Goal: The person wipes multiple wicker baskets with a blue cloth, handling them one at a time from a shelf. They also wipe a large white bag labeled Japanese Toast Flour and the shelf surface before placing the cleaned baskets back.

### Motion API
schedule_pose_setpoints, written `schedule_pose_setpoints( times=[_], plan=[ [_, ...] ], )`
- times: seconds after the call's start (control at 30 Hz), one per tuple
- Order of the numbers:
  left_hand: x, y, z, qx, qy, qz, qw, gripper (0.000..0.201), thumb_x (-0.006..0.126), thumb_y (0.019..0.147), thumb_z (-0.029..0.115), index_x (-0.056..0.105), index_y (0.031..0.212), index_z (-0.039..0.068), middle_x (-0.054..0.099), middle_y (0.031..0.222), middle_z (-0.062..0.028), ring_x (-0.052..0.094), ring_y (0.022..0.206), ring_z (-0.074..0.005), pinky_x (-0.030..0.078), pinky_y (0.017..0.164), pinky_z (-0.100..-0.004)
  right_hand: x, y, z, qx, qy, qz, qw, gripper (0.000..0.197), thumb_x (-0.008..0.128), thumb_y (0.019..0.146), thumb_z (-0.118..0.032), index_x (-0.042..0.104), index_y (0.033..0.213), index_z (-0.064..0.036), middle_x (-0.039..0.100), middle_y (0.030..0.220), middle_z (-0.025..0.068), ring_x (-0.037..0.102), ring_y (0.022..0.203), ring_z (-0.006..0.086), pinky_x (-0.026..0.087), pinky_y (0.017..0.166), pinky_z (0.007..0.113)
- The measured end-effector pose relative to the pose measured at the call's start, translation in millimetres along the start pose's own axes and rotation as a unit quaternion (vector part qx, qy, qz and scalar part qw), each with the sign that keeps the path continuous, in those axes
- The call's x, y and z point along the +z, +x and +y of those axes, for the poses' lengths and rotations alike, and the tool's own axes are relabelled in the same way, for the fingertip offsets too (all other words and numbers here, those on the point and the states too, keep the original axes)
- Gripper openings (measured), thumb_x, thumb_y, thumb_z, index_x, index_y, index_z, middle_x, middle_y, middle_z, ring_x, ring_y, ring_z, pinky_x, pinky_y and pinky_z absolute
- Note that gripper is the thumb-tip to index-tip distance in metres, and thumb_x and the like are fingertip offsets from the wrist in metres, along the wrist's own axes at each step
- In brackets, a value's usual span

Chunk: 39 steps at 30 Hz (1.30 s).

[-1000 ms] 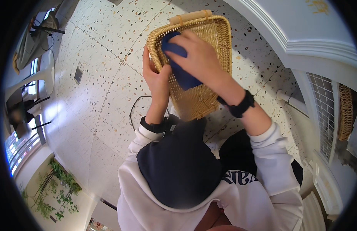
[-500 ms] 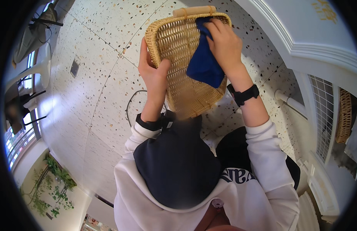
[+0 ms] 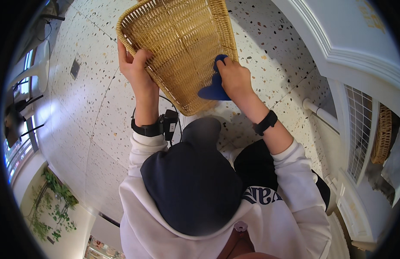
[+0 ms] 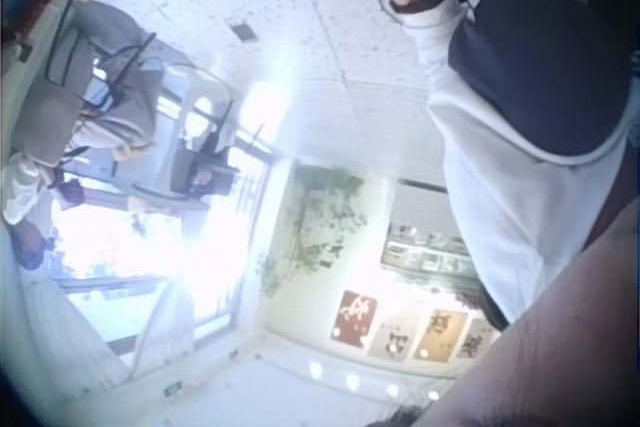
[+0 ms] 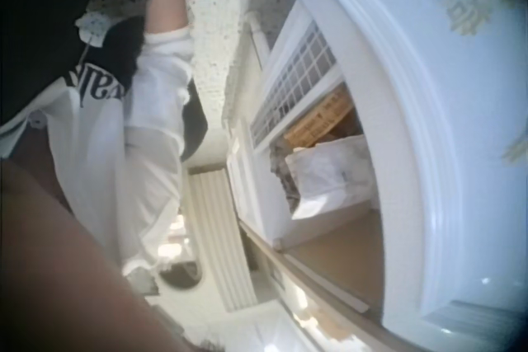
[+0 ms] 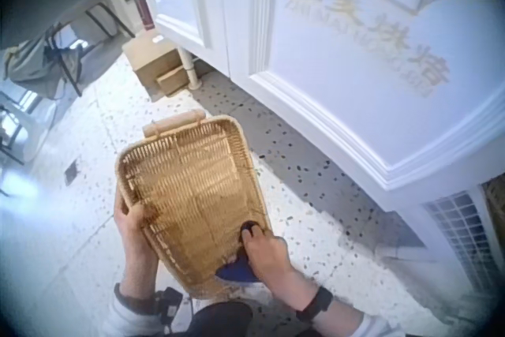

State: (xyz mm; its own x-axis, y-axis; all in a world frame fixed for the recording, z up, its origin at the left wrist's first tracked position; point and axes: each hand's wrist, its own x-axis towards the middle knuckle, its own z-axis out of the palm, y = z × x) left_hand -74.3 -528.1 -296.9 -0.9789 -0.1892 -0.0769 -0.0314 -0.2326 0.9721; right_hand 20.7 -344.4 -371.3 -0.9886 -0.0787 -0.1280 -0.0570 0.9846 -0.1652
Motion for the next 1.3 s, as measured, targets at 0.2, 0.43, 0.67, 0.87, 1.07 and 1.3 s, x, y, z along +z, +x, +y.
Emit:
schedule_pose_setpoints(
  times=[0.2,0.43,0.67,0.87,1.07,1.3],
  plan=[
    [2.1,-5.6,9.1,0.013,0.029,0.003,0.999,0.064,0.049,0.068,-0.004,0.046,0.132,-0.002,0.06,0.104,-0.0077,0.058,0.087,-0.0149,0.049,0.074,-0.0253,-14.5,6.6,-9.2,0.078,0.088,-0.175,0.977,0.021,0.072,0.069,-0.013,0.065,0.087,-0.0074,0.067,0.088,0.0114,0.065,0.084,0.0296,0.054,0.073,0.036],
    [0.3,-7.6,17.2,0.036,0.028,-0.039,0.998,0.069,0.051,0.068,-0.002,0.042,0.137,-0.003,0.061,0.105,-0.0075,0.059,0.085,-0.0136,0.048,0.077,-0.0236,-23.2,-17.5,-34.3,-0.088,0.286,-0.002,0.954,0.018,0.067,0.071,-0.017,0.072,0.086,-0.0104,0.067,0.081,0.0137,0.065,0.083,0.0333,0.051,0.073,0.044],
    [9.4,-8.5,5.5,0.12,0.1,-0.085,0.984,0.076,0.056,0.067,-0.003,0.037,0.141,-0.005,0.063,0.104,-0.0068,0.057,0.085,-0.0092,0.047,0.075,-0.0212,-60.9,-0.9,-18.8,-0.142,0.322,-0.009,0.936,0.023,0.065,0.075,-0.016,0.072,0.097,-0.0129,0.069,0.093,0.0131,0.066,0.084,0.0317,0.052,0.077,0.042],
    [4.0,-19.9,14.6,0.122,0.157,-0.094,0.976,0.075,0.054,0.069,-0.005,0.036,0.142,-0.003,0.062,0.111,-0.0099,0.06,0.091,-0.0132,0.048,0.081,-0.0243,-128.0,41.5,19.9,-0.084,-0.018,0.194,0.977,0.026,0.06,0.076,-0.008,0.067,0.102,-0.0089,0.062,0.107,0.0032,0.06,0.086,0.0218,0.05,0.071,0.031],
    [6.9,-20.5,23.4,0.136,0.173,-0.122,0.968,0.076,0.055,0.068,-0.005,0.037,0.142,-0.003,0.061,0.111,-0.0099,0.06,0.091,-0.0136,0.049,0.08,-0.0242,-57.1,38.7,24.8,-0.087,-0.195,0.221,0.952,0.038,0.061,0.072,-0.008,0.064,0.11,-0.0119,0.057,0.128,-0.0025,0.06,0.074,0.0137,0.053,0.052,0.027],
    [-8.3,-7.9,45.0,0.142,0.091,-0.023,0.985,0.07,0.053,0.067,-0.003,0.044,0.136,-0.003,0.063,0.104,-0.0108,0.062,0.087,-0.0166,0.05,0.079,-0.0265,4.1,-19.3,-7.9,-0.167,0.007,0.119,0.979,0.031,0.062,0.07,-0.007,0.065,0.101,-0.0031,0.061,0.12,0.0082,0.06,0.071,0.0214,0.051,0.052,0.029]
  ],
)
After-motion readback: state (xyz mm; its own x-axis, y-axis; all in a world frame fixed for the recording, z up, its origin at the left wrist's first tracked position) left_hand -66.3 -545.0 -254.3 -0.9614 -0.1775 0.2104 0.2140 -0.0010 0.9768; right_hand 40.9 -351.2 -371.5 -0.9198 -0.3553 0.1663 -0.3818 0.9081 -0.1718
